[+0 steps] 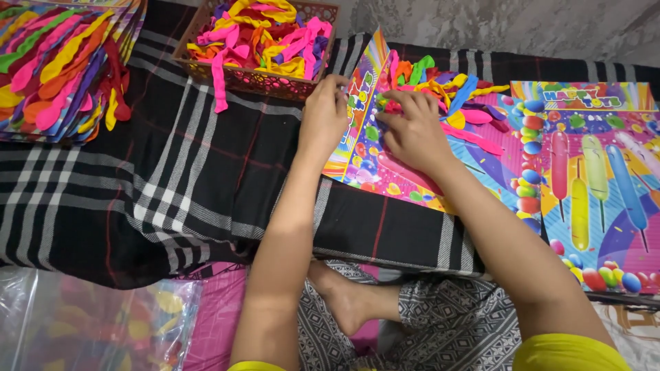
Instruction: Arranging and packaging long colorful balloons onto decorative cardboard backings.
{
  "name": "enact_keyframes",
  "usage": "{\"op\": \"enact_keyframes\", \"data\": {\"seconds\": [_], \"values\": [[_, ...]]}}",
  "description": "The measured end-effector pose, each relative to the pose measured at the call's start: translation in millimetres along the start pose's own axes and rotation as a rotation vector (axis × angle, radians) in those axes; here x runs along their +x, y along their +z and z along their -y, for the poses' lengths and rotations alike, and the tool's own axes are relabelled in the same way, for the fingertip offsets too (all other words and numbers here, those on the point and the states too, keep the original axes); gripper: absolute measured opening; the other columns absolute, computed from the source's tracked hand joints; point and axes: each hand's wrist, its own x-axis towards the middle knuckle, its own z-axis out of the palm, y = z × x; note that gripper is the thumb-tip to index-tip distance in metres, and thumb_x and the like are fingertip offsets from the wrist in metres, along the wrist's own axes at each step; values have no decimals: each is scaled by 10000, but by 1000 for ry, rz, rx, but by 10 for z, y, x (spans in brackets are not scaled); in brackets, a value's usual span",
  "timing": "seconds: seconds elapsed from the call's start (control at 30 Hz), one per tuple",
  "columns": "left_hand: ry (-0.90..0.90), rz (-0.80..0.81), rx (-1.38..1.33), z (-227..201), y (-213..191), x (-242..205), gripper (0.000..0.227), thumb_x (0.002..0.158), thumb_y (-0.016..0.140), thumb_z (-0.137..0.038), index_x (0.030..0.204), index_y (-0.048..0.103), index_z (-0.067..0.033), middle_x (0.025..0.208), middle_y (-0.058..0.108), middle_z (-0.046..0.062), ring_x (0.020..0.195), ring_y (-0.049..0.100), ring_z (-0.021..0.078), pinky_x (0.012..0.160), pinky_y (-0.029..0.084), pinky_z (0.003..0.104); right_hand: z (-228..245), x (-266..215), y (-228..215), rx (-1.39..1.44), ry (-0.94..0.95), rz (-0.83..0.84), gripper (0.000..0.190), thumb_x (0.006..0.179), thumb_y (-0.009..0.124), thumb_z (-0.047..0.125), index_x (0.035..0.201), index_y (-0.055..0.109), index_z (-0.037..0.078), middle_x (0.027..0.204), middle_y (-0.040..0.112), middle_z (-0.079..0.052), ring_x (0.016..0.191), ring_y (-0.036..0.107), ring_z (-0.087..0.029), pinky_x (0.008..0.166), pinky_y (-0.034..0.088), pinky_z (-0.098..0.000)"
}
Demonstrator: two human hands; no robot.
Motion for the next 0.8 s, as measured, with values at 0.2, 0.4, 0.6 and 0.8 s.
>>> {"op": "enact_keyframes", "data": {"seconds": [0.2, 0.4, 0.6, 0.8], "values": [[2, -4, 177, 175, 132, 11, 221, 979, 532, -95, 1196, 551, -135, 1125, 631, 150, 1020, 692, 445, 876, 573, 580, 31, 37, -119, 130, 83, -23, 287, 786, 659, 89, 1050, 747, 160, 1289, 606, -66, 1225, 572, -290, 1021, 376, -489], [130, 86, 348, 142, 173, -38, 732, 821, 792, 4, 1465, 444, 34, 1397, 433, 254, 1269, 529, 498, 939, 570, 601, -486, -146, -122, 136, 217, 39, 187, 882, 635, 100, 945, 758, 226, 1070, 659, -26, 1101, 614, -263, 1009, 374, -454], [306, 222, 364, 136, 170, -73, 619, 805, 808, -18, 1387, 599, 7, 1363, 548, 247, 1315, 534, 462, 1079, 436, 551, -831, -199, -332, 300, 330, 95, 218, 879, 648, 48, 1007, 791, 152, 1014, 730, -90, 1035, 698, -335, 934, 490, -463], [316, 458, 365, 315, 299, 3, 502, 918, 750, -223, 1385, 637, -80, 1439, 550, 183, 1341, 550, 407, 1109, 433, 514, -397, 69, -876, 435, 349, 405, 196, 854, 654, 31, 1012, 768, 14, 1014, 731, -263, 998, 678, -495, 920, 486, -577]]}}
